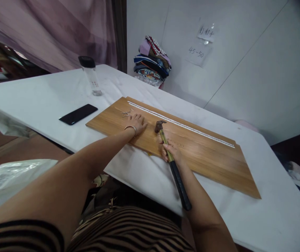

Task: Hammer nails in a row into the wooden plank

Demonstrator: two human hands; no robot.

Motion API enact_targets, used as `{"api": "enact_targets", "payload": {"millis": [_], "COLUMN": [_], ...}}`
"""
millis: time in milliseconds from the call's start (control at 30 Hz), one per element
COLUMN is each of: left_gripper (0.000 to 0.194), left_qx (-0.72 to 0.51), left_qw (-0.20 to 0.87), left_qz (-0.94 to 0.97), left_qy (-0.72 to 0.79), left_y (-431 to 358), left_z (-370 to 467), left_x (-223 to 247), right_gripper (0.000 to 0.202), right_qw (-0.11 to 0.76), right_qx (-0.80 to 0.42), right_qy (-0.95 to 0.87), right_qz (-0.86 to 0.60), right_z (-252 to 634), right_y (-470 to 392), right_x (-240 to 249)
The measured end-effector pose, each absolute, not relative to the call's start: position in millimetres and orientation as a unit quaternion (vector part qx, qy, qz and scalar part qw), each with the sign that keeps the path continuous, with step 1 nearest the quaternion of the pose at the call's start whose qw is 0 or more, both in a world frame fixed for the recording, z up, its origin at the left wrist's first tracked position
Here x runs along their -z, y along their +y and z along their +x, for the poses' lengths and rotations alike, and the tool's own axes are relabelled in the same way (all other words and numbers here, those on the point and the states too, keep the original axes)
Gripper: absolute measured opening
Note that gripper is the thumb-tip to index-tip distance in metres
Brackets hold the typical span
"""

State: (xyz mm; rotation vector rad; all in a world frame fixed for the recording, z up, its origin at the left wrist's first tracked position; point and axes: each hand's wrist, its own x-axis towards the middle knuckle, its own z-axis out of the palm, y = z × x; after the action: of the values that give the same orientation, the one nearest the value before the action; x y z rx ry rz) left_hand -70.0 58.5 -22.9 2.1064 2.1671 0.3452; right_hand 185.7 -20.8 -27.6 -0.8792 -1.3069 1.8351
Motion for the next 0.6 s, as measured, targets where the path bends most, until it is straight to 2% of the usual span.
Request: {"api": "enact_targets", "payload": {"millis": [600], "left_gripper": [0.047], "left_qx": [-0.098], "left_qw": [0.043], "left_qz": [0.689], "left_qy": [0.717], "left_y": [55.0], "left_z": [-66.5], "left_x": [18.8], "right_gripper": [0.048], "right_qw": [0.346], "right_qx": [-0.71], "right_qy": [-0.502], "right_qz": [-0.352], "right_z": [185.5], "right_y": [-22.0], "right_x": [28.6]}}
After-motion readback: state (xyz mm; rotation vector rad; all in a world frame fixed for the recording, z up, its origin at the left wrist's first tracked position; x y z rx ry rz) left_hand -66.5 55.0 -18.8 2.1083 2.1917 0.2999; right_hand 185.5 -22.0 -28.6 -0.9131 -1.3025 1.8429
